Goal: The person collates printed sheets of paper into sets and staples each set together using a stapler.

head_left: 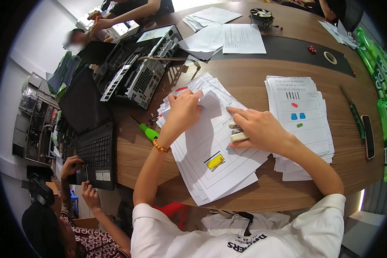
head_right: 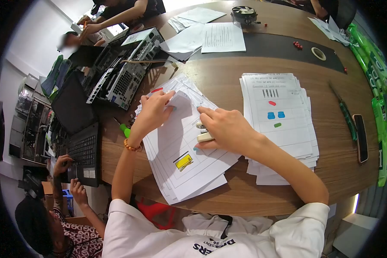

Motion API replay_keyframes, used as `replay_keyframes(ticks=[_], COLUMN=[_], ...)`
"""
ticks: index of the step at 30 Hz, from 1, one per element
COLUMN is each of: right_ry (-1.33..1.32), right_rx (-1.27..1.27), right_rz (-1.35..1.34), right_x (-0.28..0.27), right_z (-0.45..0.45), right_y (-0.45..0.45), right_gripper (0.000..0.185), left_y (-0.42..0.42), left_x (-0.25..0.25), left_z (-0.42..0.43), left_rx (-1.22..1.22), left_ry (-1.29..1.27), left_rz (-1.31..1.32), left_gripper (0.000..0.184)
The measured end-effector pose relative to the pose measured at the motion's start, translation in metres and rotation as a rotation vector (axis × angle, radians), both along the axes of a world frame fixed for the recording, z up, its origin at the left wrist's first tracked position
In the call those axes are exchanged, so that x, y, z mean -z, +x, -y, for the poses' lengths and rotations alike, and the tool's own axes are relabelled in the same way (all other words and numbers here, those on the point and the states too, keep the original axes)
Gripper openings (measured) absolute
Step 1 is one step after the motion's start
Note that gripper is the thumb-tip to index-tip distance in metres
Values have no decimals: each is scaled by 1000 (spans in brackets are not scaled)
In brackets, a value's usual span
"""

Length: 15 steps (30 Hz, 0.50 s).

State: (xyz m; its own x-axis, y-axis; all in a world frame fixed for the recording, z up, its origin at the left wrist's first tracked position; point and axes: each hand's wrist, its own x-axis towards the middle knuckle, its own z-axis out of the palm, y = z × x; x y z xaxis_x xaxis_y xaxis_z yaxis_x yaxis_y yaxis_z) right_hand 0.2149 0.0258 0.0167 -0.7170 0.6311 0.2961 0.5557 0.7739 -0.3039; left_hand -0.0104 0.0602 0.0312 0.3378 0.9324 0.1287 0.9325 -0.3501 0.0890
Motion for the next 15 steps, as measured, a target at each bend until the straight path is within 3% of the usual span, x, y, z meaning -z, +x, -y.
replay_keyframes(ticks=[6, 11, 15], right_ry=[18, -10, -200], right_rx=[0, 7, 104], right_rz=[-10, 15, -4], right_x=[1, 0, -11], right_z=[0, 1, -3], right_y=[0, 0, 3], right_gripper=[55, 52, 50], left_y=[-2, -14, -14], left_x=[-8, -10, -4], left_z=[-6, -37, -17], left_rx=[-42, -13, 106], left_ry=[-118, -416, -220], left_rz=[178, 304, 421], left_gripper=[35, 50, 37])
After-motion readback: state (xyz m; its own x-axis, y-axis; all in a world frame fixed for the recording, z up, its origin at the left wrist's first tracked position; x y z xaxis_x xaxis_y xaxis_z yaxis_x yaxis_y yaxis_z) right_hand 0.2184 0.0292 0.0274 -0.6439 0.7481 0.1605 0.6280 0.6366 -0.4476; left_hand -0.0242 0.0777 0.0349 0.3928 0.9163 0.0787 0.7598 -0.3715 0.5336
